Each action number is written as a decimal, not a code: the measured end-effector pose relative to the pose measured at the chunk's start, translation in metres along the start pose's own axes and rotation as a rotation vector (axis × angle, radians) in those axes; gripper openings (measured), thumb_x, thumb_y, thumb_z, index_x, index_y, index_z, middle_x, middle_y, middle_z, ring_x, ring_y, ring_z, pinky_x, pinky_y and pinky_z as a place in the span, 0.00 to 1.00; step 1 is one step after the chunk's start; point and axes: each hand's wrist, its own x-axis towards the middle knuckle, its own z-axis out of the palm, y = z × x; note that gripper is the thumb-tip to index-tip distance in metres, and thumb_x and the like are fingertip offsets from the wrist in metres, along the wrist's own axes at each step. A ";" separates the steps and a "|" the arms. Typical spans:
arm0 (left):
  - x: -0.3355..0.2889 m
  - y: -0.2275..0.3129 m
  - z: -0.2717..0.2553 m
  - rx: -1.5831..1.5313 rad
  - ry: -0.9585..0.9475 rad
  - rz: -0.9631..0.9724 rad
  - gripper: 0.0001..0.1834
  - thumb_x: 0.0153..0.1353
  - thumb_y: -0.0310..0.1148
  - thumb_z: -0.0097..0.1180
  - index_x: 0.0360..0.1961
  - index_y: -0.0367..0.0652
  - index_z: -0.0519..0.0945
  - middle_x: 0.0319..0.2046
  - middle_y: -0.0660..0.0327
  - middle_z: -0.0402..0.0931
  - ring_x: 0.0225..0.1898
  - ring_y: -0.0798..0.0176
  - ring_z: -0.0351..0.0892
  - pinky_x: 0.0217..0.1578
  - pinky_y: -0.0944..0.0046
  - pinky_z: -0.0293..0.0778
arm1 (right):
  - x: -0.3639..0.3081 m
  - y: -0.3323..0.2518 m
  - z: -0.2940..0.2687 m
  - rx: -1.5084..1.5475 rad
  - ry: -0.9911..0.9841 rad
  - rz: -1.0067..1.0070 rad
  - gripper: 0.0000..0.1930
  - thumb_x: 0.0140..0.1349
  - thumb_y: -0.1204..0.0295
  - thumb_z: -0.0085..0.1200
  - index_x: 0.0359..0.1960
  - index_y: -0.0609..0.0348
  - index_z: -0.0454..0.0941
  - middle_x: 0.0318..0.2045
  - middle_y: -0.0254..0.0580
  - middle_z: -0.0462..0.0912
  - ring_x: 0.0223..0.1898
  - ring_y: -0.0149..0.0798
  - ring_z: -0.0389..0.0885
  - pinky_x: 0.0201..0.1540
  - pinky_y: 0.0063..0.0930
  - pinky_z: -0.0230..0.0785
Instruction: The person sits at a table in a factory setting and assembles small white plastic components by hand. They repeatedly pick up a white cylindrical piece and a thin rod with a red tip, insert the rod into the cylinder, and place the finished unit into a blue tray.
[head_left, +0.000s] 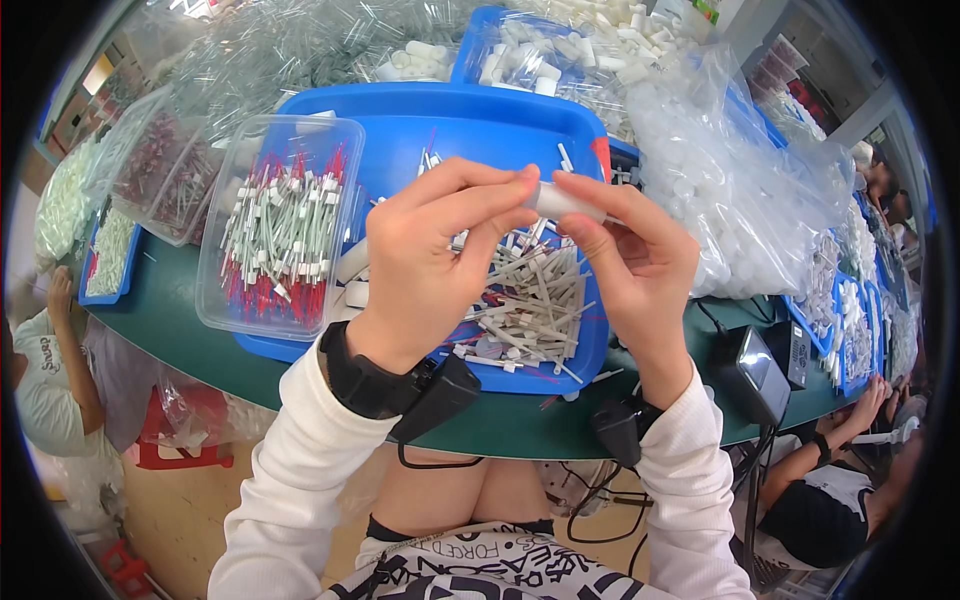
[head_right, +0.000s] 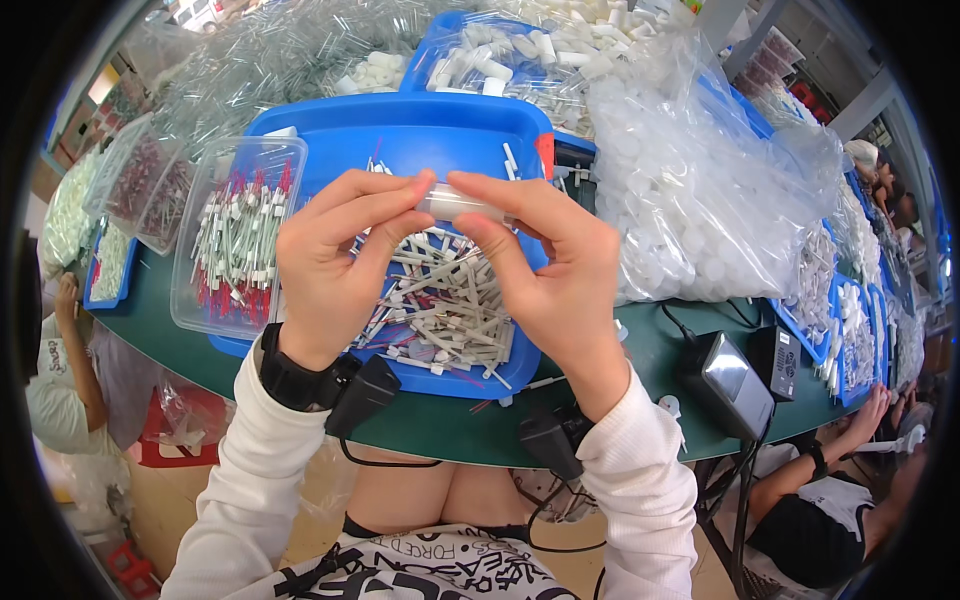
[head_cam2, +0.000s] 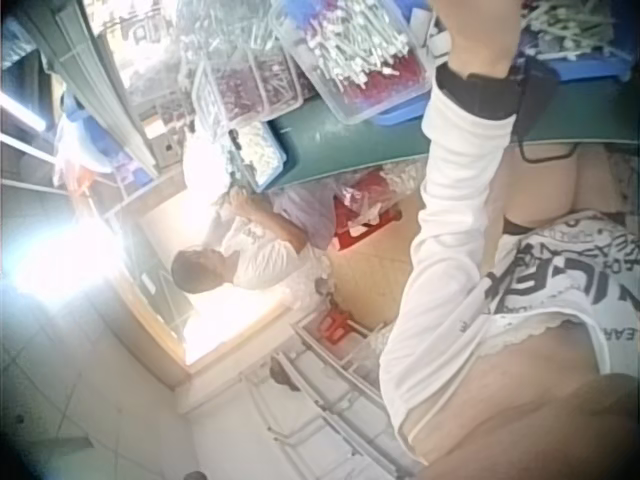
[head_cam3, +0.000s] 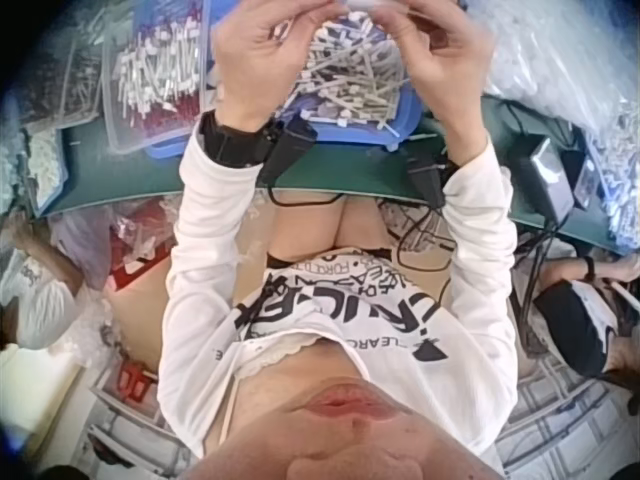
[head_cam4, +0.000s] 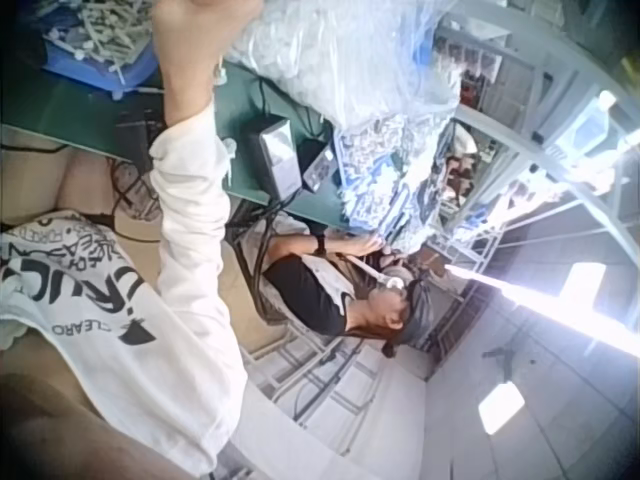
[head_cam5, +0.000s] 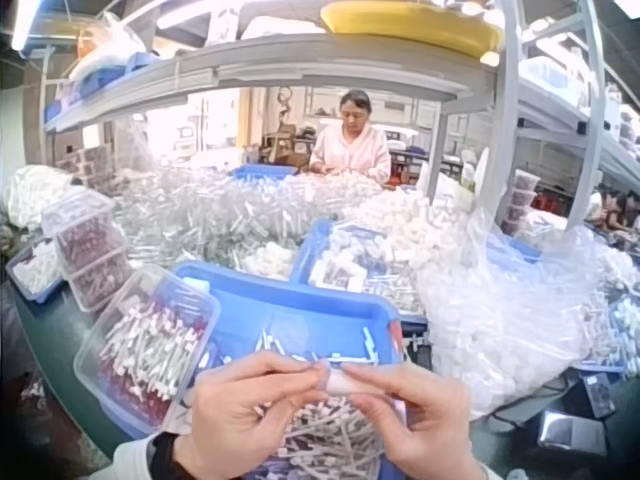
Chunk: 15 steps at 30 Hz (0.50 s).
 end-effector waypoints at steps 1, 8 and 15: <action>0.000 -0.001 0.000 -0.051 0.018 -0.012 0.10 0.51 0.17 0.56 0.37 0.34 0.80 0.35 0.56 0.78 0.35 0.66 0.77 0.37 0.72 0.73 | 0.001 0.001 0.001 -0.018 0.007 -0.064 0.12 0.52 0.81 0.57 0.40 0.62 0.79 0.36 0.40 0.81 0.36 0.28 0.77 0.39 0.20 0.70; 0.008 0.005 0.000 -0.524 0.101 -0.322 0.10 0.49 0.16 0.58 0.35 0.32 0.79 0.34 0.54 0.78 0.37 0.65 0.78 0.39 0.68 0.77 | 0.005 0.003 0.001 -0.016 0.005 -0.193 0.13 0.49 0.81 0.60 0.40 0.62 0.79 0.34 0.41 0.80 0.36 0.28 0.77 0.39 0.20 0.69; 0.006 0.000 -0.006 -0.386 -0.005 -0.292 0.11 0.48 0.15 0.58 0.36 0.31 0.79 0.35 0.54 0.78 0.36 0.65 0.78 0.39 0.70 0.75 | -0.001 0.008 0.006 0.032 0.046 -0.018 0.13 0.50 0.78 0.60 0.40 0.64 0.78 0.32 0.40 0.81 0.32 0.29 0.78 0.35 0.20 0.71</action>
